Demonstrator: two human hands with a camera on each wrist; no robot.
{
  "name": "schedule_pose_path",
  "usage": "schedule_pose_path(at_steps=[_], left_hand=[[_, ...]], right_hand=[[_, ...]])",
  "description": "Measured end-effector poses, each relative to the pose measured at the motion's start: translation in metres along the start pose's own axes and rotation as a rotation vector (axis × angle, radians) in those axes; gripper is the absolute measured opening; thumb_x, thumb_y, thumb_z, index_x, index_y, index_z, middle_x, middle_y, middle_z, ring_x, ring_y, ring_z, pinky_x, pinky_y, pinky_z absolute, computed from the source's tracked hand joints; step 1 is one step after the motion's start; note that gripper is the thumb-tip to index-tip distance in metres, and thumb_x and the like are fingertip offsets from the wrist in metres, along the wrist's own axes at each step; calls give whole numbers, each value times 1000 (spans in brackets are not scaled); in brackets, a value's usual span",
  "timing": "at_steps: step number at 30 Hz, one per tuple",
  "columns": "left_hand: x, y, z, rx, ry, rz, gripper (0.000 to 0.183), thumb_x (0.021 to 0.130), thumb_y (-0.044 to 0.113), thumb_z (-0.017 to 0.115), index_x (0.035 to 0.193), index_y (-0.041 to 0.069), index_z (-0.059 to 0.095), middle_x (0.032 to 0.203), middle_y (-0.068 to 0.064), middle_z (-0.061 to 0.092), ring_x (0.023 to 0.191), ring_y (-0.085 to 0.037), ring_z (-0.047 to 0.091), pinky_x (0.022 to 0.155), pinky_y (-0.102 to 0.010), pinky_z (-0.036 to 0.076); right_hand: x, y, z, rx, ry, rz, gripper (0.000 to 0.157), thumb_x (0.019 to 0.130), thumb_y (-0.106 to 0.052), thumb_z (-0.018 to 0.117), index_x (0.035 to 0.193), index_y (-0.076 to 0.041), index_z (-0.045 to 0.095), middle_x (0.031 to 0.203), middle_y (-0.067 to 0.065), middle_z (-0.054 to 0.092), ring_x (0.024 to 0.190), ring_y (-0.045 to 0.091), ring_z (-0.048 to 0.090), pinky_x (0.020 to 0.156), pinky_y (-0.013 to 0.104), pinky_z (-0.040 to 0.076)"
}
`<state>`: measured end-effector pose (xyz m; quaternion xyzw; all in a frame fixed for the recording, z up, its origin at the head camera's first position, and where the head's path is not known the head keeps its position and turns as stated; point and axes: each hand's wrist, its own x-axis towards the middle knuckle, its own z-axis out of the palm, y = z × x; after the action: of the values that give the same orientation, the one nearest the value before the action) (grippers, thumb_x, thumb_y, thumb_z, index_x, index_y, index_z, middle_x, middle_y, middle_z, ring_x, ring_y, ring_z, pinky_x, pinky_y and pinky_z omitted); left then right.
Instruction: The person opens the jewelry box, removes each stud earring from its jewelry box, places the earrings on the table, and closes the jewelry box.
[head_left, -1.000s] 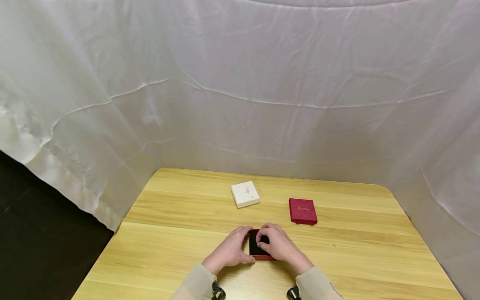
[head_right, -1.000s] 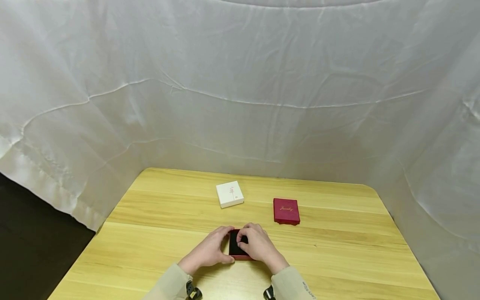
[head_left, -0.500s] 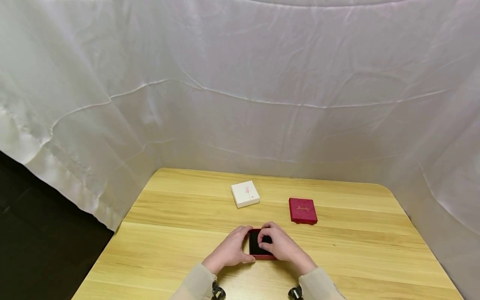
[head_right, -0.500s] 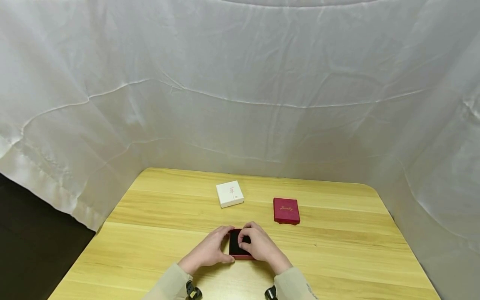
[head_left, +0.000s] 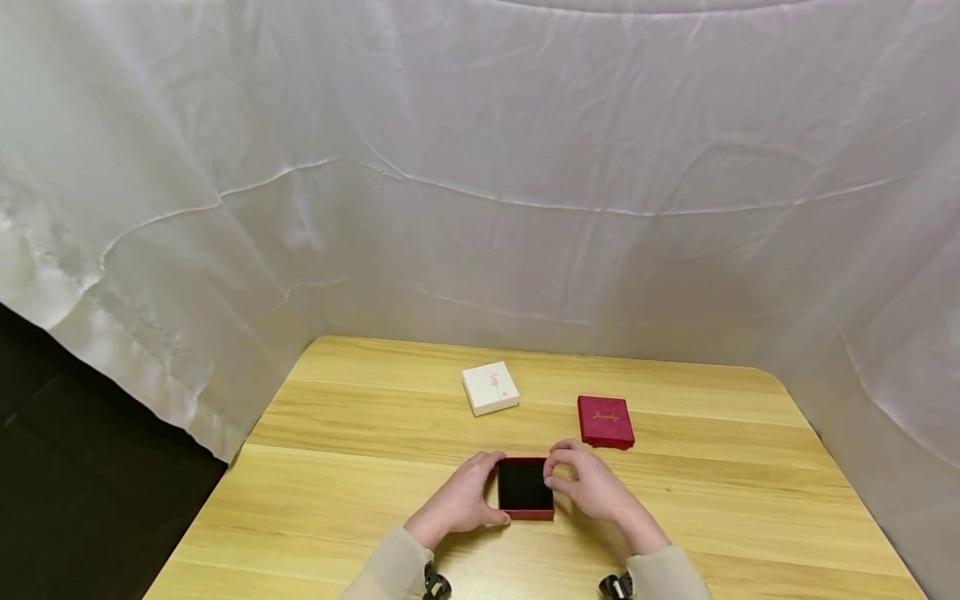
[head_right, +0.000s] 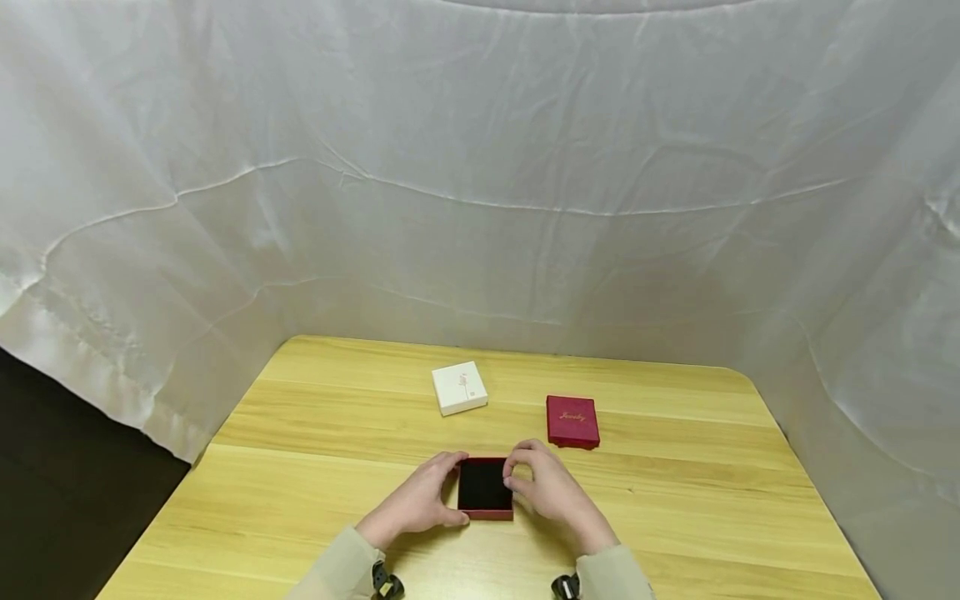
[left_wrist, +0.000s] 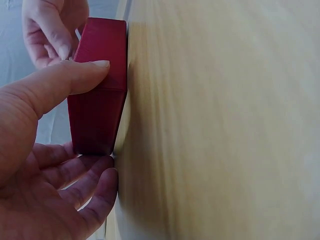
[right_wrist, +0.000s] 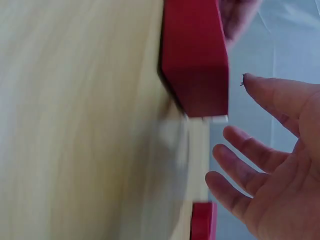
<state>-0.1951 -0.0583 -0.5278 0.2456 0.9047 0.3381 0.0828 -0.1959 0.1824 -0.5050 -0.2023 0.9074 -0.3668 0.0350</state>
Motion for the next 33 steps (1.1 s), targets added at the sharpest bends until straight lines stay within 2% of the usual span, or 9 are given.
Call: schedule_pose_path(at_steps=[7,13,19,28,33], left_hand=[[-1,0,0,4,0,-5,86,70,23,88,141,2,46,134,-9,53,124,-26,50,104,-40,42],[-1,0,0,0,2,-6,86,70,23,88,141,2,46,134,-9,53,123,-26,50,104,-40,42],[-2,0,0,1,-2,-3,86,70,23,89,141,1,46,133,-10,54,123,-26,51,104,-40,42],[-1,-2,1,7,0,1,86,70,24,88,141,1,46,134,-10,53,123,-26,50,104,-41,42],[-1,-1,1,9,9,15,86,69,23,89,140,0,46,132,-10,54,122,-26,51,104,-41,43]], right_hand=[[-19,18,-26,11,74,63,13,90,-10,70,84,-20,65,123,18,56,114,40,53,96,60,44],[-38,43,-47,-23,156,70,14,86,-5,72,84,-17,65,117,18,59,110,40,56,90,58,48],[-56,66,-67,-61,214,92,12,86,-4,72,87,-14,66,114,21,60,108,43,56,87,61,48],[-75,91,-84,-120,213,202,5,89,-7,69,88,-6,64,108,19,61,105,44,56,88,62,45],[-81,101,-90,-162,201,260,4,90,-7,69,88,-7,65,110,22,60,105,46,55,88,63,44]])
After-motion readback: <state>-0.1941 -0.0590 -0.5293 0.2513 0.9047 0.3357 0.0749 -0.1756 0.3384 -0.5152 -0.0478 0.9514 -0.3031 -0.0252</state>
